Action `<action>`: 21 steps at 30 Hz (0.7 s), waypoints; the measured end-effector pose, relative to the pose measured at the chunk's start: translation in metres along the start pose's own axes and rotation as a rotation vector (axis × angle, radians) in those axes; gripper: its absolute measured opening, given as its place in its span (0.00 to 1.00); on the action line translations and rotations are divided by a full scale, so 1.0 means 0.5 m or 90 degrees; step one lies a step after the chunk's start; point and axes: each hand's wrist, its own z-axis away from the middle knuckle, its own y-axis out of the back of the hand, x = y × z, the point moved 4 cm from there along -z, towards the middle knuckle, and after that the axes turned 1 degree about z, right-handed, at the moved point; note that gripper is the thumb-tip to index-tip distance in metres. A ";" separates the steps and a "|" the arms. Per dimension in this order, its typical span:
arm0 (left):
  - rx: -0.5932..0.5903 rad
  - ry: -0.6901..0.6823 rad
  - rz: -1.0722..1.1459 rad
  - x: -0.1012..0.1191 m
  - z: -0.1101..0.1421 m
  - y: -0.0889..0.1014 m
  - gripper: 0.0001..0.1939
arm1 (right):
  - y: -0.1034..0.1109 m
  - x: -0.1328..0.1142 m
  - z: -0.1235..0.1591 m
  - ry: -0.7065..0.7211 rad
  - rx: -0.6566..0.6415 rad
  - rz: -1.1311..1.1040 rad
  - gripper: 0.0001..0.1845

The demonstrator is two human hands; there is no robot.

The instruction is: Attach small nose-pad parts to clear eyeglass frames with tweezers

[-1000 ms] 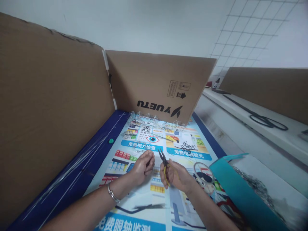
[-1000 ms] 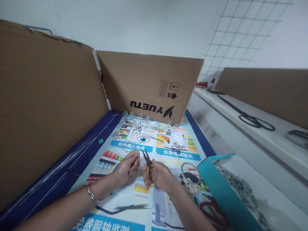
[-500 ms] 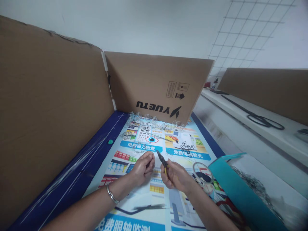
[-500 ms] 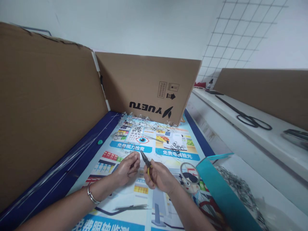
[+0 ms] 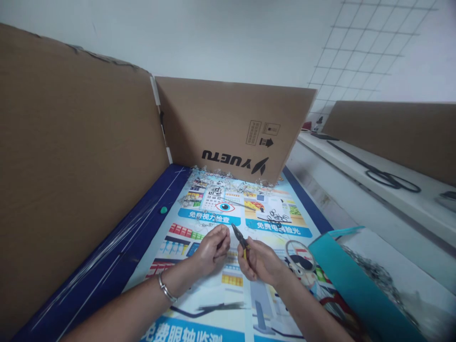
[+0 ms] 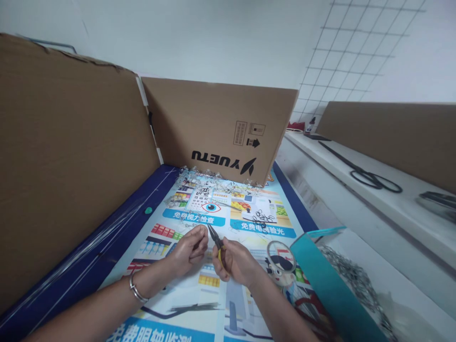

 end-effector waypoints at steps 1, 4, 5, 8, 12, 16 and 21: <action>-0.001 0.000 0.001 0.000 0.001 0.000 0.13 | 0.000 0.000 0.000 -0.002 0.004 0.000 0.23; -0.009 0.002 0.006 0.001 0.002 -0.003 0.13 | -0.003 0.001 0.003 -0.021 0.020 -0.001 0.23; -0.013 0.003 0.008 0.001 0.003 -0.003 0.13 | -0.004 0.001 0.004 -0.024 0.024 -0.002 0.23; -0.022 0.005 0.010 0.001 0.004 -0.006 0.13 | -0.008 -0.003 0.005 -0.007 0.023 0.007 0.23; -0.020 0.008 0.007 0.001 0.004 -0.007 0.13 | -0.010 -0.005 0.003 0.017 0.011 0.025 0.23; -0.018 0.012 0.001 0.001 0.005 -0.008 0.13 | -0.012 -0.006 0.002 0.027 0.002 0.019 0.23; -0.011 0.012 -0.020 0.003 0.005 -0.008 0.13 | -0.012 -0.012 0.005 0.038 0.037 0.032 0.21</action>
